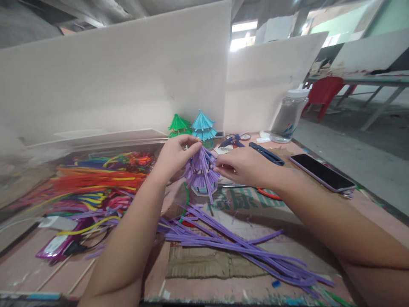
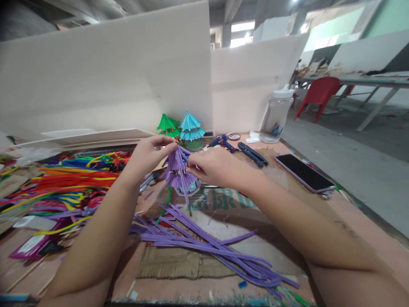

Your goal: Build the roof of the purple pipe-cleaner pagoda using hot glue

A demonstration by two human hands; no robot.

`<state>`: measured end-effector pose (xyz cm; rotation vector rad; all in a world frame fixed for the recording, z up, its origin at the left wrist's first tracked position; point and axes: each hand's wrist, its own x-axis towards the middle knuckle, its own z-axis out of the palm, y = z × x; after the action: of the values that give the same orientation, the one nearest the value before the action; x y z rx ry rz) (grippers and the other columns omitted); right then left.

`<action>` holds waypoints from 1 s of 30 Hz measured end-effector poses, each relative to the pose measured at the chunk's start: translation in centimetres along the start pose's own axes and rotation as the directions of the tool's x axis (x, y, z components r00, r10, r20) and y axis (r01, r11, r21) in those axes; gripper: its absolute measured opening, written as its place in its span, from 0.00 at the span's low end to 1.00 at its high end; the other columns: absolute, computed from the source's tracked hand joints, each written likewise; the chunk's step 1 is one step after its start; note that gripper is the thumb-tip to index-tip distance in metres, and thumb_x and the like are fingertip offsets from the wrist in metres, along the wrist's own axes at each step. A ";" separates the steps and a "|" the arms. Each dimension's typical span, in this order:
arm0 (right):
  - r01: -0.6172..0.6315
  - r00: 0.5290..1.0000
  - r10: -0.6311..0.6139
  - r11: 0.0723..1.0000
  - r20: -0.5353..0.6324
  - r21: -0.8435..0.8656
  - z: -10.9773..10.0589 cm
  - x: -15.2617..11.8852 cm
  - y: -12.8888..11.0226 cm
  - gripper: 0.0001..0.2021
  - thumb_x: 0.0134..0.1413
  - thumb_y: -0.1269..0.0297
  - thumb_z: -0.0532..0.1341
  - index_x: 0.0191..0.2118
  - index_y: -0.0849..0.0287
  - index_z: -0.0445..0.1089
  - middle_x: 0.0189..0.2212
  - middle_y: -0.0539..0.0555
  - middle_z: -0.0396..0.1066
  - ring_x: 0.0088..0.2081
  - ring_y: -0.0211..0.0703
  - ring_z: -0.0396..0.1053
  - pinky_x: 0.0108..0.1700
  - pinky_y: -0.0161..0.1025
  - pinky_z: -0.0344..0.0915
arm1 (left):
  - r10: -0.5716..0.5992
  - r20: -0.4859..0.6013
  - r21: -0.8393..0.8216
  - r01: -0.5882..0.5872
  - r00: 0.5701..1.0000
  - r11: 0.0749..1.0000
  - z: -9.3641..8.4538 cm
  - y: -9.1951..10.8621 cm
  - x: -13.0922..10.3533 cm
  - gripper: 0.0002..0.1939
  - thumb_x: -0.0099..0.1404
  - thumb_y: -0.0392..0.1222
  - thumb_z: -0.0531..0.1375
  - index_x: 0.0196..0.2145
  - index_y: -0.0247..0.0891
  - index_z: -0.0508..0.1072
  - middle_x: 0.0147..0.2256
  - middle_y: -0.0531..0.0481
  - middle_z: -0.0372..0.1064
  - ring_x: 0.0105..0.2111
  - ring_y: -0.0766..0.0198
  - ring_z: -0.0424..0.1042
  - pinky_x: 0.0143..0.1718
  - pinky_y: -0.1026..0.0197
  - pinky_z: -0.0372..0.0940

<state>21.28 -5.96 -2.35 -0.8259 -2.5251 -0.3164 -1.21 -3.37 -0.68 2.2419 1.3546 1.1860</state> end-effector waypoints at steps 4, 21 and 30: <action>0.003 1.000 -0.003 1.000 0.009 0.003 0.2 0.0 0.1 0.12 0.65 0.62 0.55 0.33 0.59 0.71 0.24 0.51 0.71 0.26 0.37 0.61 0.29 0.36 0.46 | 0.023 0.032 -0.030 -0.023 0.999 0.999 -0.1 -0.2 0.0 0.16 0.65 0.51 0.60 0.40 0.37 0.78 0.39 0.49 0.78 0.40 0.59 0.75 0.45 0.62 0.66; 0.003 1.000 -0.002 1.000 0.030 -0.012 0.2 0.0 0.3 0.12 0.65 0.62 0.55 0.33 0.58 0.72 0.23 0.50 0.70 0.25 0.38 0.61 0.29 0.36 0.45 | 0.036 0.085 0.015 -0.037 0.996 0.999 -0.2 -0.2 -0.1 0.14 0.64 0.50 0.60 0.40 0.36 0.75 0.40 0.48 0.76 0.39 0.60 0.73 0.45 0.60 0.65; -0.022 0.999 0.021 0.998 -0.026 -0.051 0.3 -0.1 0.3 0.12 0.65 0.62 0.55 0.40 0.57 0.75 0.25 0.51 0.75 0.26 0.38 0.65 0.29 0.36 0.48 | -0.011 0.136 -0.110 0.026 0.991 0.994 -0.2 -0.9 0.2 0.18 0.63 0.50 0.62 0.45 0.36 0.77 0.43 0.45 0.78 0.42 0.58 0.75 0.47 0.58 0.68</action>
<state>21.40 -5.63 -2.67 -0.8627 -2.4926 -0.3833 -1.81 -2.75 -0.96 2.1833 1.2243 1.0551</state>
